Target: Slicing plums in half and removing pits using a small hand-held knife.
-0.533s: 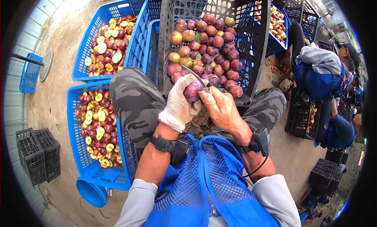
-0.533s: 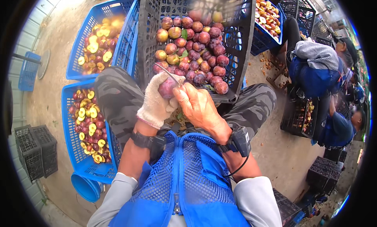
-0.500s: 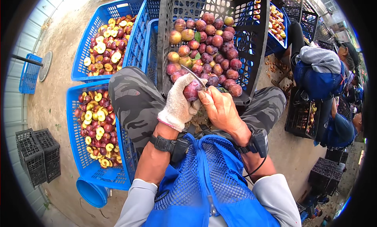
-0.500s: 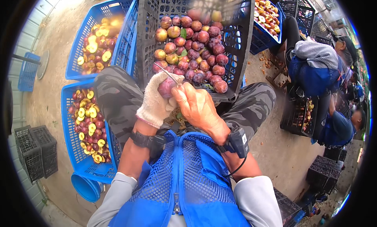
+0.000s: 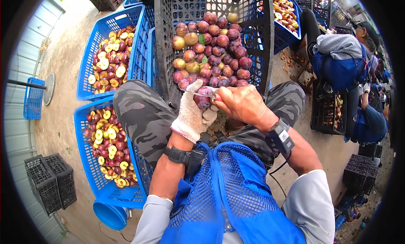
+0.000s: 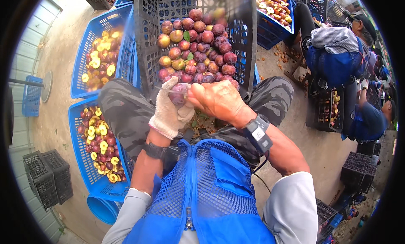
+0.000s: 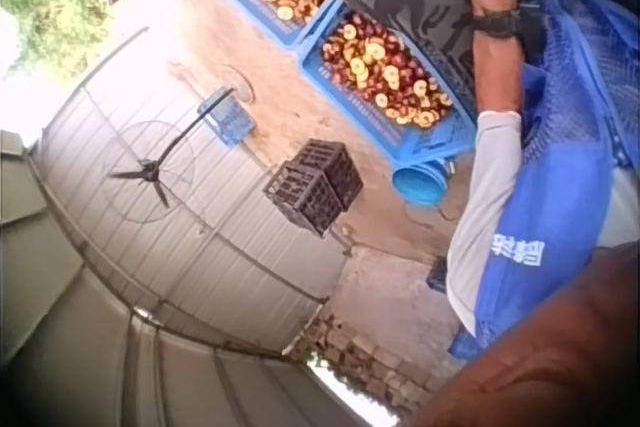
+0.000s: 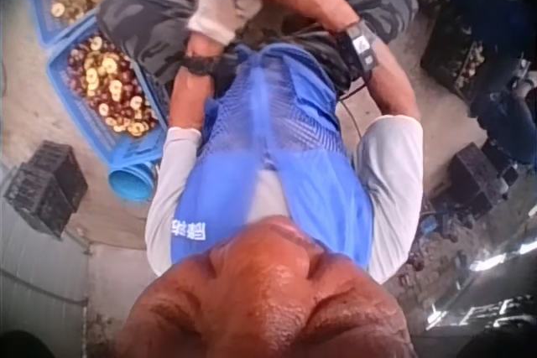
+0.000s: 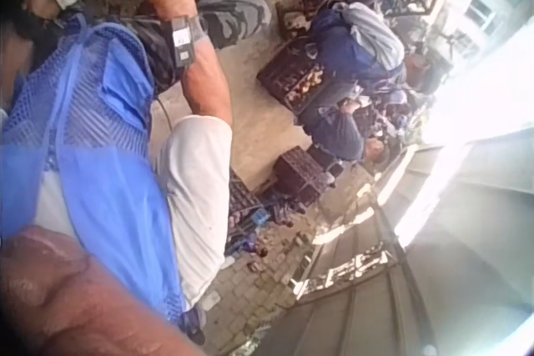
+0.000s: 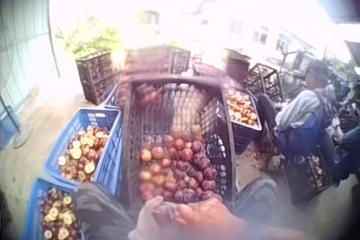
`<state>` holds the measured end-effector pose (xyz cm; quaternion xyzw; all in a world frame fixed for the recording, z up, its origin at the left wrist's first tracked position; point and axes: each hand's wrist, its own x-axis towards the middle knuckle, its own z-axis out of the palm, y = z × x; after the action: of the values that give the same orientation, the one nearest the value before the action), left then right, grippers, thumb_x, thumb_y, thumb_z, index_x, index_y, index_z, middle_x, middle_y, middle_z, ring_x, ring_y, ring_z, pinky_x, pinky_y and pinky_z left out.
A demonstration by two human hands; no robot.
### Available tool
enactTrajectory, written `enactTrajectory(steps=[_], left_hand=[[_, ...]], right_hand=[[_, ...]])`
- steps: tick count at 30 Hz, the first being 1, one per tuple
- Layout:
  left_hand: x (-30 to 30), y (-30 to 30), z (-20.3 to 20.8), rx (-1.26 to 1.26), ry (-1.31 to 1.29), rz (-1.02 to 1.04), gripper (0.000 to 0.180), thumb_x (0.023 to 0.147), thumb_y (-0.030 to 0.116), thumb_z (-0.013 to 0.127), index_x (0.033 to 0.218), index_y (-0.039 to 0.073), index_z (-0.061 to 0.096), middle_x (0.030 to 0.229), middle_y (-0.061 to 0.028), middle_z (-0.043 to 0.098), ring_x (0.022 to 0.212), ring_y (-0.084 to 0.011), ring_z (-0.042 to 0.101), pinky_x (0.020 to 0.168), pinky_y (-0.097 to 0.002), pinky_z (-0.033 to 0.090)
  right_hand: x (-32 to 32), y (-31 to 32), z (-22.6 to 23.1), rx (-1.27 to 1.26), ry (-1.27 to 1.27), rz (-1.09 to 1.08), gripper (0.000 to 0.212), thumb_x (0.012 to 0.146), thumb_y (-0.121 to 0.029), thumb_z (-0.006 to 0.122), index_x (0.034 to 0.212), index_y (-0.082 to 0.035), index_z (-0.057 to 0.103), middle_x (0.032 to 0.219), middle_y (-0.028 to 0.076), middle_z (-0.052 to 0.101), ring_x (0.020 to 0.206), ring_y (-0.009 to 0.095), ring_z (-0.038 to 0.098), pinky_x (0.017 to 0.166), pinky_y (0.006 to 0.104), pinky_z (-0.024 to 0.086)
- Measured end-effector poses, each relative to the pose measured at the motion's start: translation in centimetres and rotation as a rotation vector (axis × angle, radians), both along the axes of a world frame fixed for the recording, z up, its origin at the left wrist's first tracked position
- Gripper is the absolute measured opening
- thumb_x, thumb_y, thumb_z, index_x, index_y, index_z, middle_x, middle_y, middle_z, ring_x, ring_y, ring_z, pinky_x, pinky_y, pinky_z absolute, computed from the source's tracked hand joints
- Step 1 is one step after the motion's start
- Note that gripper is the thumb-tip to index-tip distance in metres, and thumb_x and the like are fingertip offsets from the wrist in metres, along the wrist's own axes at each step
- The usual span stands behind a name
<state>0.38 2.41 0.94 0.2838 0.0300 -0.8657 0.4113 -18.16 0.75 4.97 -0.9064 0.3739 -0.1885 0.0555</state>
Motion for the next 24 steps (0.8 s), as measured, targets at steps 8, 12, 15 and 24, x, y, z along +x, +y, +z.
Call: enactTrajectory(steps=[8,12,15,24], left_hand=[[0.3,-0.8,1.1,-0.312,0.368,0.028,0.06,0.101,0.052,0.047,0.114,-0.003,0.067,0.072,-0.0124,0.062,0.052,-0.0186,0.052,0.048,-0.0312,0.045],[0.1,-0.7,-0.3,-0.053,0.45,0.175,0.053,0.097,0.049,0.056,0.113,-0.001,0.067,0.092,-0.0144,0.071,0.095,-0.0338,0.067,0.097,-0.0499,0.05],[-0.1,-0.3,0.1,-0.09,0.284,0.158,0.047,0.1,0.043,0.055,0.104,-0.002,0.069,0.091,-0.0153,0.07,0.105,-0.0406,0.063,0.103,-0.0526,0.046],[0.1,-0.3,-1.0,0.046,0.256,0.113,0.051,0.098,0.044,0.056,0.106,-0.004,0.068,0.095,-0.0189,0.071,0.095,-0.0414,0.067,0.1,-0.0509,0.05]], right_hand=[[-1.5,0.5,0.0,0.448,-0.611,-0.43,0.029,0.105,-0.024,0.059,0.087,-0.002,0.052,0.064,0.008,0.047,0.06,0.013,0.045,0.054,0.035,0.042],[1.6,4.9,0.2,0.503,-0.544,-0.262,0.023,0.101,-0.018,0.064,0.088,-0.003,0.053,0.068,0.015,0.054,0.056,0.032,0.056,0.054,0.0409,0.045],[1.5,5.2,-0.3,0.492,-0.468,-0.239,0.024,0.101,-0.02,0.062,0.087,-0.003,0.053,0.071,0.017,0.058,0.063,0.039,0.061,0.055,0.0456,0.045],[1.7,5.9,-1.4,0.45,-0.38,-0.23,0.024,0.102,-0.023,0.059,0.089,-0.004,0.053,0.07,0.017,0.061,0.067,0.041,0.065,0.058,0.0491,0.048]])
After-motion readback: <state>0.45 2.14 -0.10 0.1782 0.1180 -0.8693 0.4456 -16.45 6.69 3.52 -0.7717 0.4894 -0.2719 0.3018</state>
